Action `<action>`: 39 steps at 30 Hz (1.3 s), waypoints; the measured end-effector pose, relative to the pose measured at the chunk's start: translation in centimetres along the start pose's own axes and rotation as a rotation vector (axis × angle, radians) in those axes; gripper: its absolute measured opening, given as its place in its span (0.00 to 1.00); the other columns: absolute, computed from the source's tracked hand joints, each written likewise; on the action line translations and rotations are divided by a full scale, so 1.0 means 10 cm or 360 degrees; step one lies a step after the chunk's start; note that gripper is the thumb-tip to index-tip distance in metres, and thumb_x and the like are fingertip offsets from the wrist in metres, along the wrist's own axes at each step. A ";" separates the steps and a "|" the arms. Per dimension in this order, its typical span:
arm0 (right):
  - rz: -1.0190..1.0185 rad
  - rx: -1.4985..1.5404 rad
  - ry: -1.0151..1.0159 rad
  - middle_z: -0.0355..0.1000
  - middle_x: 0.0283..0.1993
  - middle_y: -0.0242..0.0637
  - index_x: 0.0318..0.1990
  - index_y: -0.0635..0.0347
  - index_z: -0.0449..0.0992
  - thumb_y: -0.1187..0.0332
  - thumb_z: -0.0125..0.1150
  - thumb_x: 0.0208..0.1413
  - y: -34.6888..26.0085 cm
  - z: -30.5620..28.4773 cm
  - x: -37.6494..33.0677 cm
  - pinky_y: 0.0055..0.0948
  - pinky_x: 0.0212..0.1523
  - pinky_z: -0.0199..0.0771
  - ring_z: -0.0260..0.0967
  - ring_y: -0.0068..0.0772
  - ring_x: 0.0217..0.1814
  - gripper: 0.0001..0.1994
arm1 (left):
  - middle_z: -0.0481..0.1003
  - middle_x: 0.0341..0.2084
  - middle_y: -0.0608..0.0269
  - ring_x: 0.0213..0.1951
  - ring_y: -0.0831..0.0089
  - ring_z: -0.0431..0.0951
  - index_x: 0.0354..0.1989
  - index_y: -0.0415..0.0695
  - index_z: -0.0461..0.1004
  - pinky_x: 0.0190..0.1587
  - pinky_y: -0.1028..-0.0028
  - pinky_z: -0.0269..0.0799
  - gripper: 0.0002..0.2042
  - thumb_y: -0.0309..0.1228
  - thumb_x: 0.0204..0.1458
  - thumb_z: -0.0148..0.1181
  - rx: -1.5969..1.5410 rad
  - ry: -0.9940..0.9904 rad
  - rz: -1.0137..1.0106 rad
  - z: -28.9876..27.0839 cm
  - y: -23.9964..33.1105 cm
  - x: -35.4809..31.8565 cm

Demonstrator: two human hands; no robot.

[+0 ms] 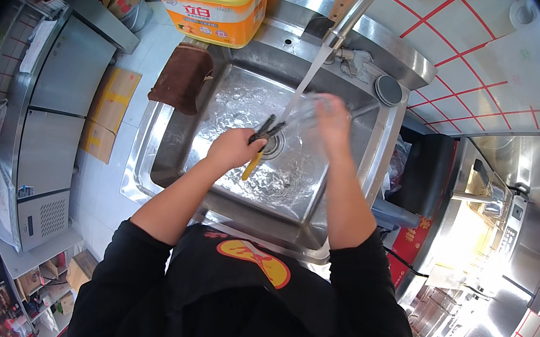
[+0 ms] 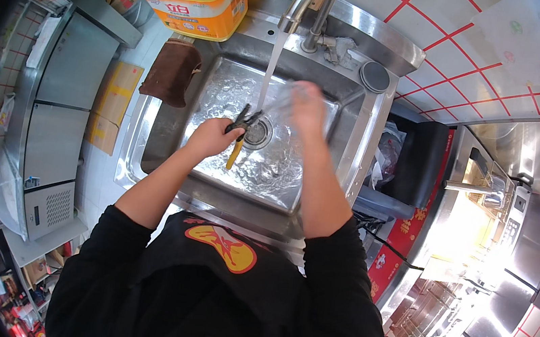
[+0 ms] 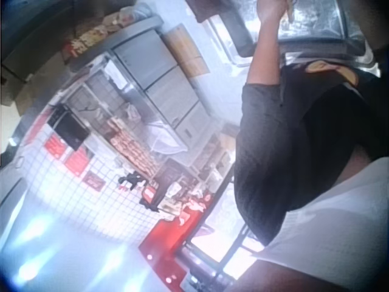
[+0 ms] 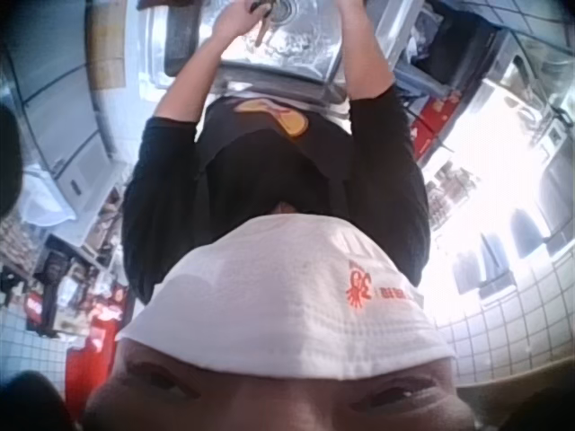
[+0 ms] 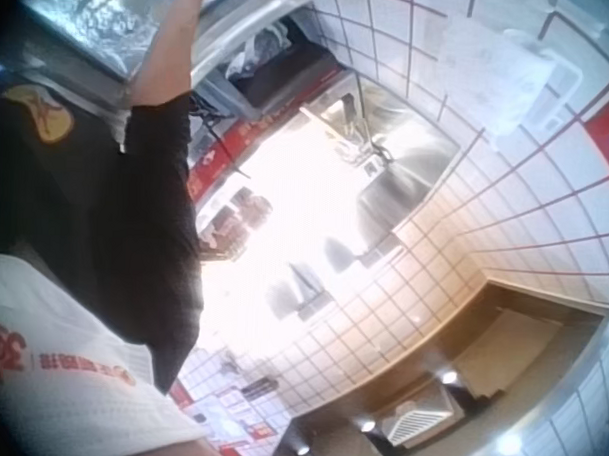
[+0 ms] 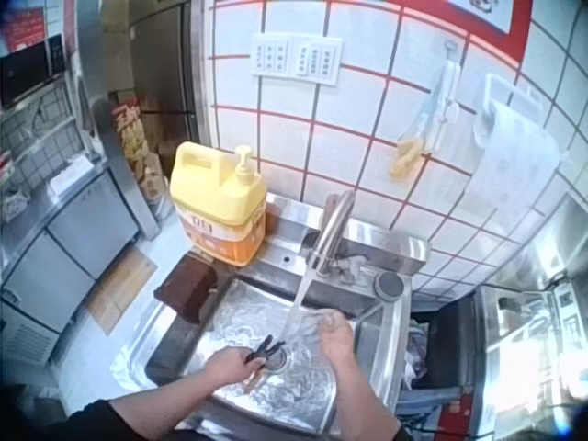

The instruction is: The person assembles a food order by placing fried items into paper containers, adding sauces and toppings, and then packaging the order with chopsticks. The person also washes tongs in the sink.

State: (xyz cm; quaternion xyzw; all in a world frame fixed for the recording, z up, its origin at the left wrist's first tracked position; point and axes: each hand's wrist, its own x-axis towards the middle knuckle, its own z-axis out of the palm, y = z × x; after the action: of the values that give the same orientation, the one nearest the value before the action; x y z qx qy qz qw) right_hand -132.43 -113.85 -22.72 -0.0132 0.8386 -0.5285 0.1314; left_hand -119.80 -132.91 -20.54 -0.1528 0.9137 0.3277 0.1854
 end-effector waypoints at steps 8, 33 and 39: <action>-0.0086 0.0357 -0.0480 0.74 0.40 0.35 0.45 0.52 0.73 0.63 0.56 0.55 -0.17 -0.04 -0.09 0.28 0.34 0.72 0.72 0.30 0.36 0.11 | 0.71 0.14 0.54 0.20 0.60 0.73 0.26 0.38 0.74 0.27 0.66 0.66 0.20 0.48 0.50 0.55 -0.0403 0.0019 -0.0038 0.11 -0.06 0.07; -0.0268 -0.0102 -0.0218 0.73 0.39 0.31 0.42 0.60 0.74 0.62 0.49 0.60 -0.18 -0.19 0.16 0.23 0.43 0.67 0.68 0.22 0.39 0.13 | 0.53 0.09 0.79 0.09 0.86 0.46 0.27 0.48 0.69 0.12 0.79 0.37 0.13 0.44 0.53 0.55 -0.1492 -0.0670 -0.0502 -0.06 0.21 0.16; 0.0141 0.0679 -0.0215 0.71 0.37 0.35 0.46 0.63 0.70 0.66 0.46 0.61 -0.03 0.07 0.01 0.23 0.42 0.69 0.68 0.25 0.37 0.12 | 0.48 0.07 0.80 0.08 0.86 0.42 0.20 0.51 0.58 0.11 0.81 0.34 0.18 0.48 0.56 0.50 -0.1662 -0.1039 -0.0547 -0.03 0.23 0.20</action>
State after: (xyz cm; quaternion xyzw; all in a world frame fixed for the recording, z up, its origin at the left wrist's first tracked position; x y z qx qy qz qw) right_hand -132.42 -114.59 -22.73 0.0162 0.6969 -0.6855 0.2102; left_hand -122.54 -131.72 -19.94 -0.2597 0.4926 0.7250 0.4053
